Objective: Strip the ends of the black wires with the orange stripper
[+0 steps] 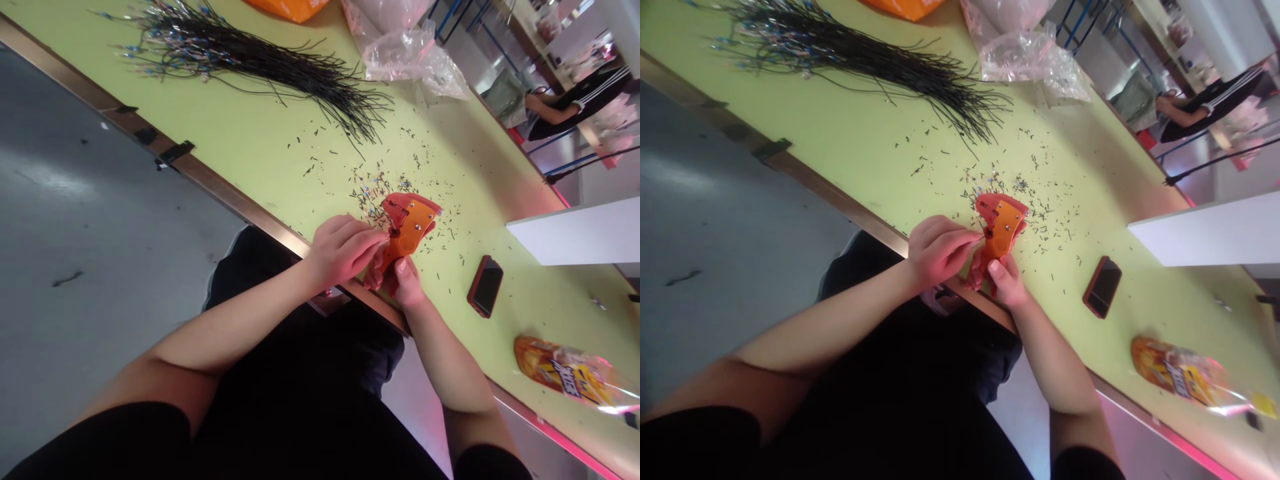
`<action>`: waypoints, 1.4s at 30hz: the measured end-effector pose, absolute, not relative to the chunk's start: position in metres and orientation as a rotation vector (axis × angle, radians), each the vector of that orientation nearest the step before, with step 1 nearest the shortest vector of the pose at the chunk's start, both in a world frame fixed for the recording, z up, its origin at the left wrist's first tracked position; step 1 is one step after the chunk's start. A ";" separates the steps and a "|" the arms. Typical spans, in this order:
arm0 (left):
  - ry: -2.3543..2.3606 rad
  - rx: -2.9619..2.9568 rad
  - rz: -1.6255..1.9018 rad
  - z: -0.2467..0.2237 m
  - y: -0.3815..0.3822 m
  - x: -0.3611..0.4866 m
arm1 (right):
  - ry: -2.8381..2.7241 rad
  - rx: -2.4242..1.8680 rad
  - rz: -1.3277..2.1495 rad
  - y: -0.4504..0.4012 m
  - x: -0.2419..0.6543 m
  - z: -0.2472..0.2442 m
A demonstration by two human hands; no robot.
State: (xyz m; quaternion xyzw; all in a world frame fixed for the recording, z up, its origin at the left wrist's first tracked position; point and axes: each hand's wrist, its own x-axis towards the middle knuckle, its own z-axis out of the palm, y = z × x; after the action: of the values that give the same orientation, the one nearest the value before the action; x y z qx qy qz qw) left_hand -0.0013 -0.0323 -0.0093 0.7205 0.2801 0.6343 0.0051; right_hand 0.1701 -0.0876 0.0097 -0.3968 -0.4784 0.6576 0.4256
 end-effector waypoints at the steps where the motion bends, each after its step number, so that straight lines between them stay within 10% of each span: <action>1: 0.884 2.265 1.983 -0.009 -0.032 -0.001 | -1.200 -0.976 1.644 -0.087 0.170 0.011; 42: 1.088 1.608 1.749 -0.015 -0.020 0.002 | -1.371 -1.333 1.270 -0.083 0.191 0.031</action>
State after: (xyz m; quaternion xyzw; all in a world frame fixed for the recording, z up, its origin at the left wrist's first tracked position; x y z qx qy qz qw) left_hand 0.0023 -0.0205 -0.0151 0.5940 0.4019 0.6462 0.2609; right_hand 0.1914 -0.0833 0.0305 -0.5294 -0.5447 0.5045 0.4106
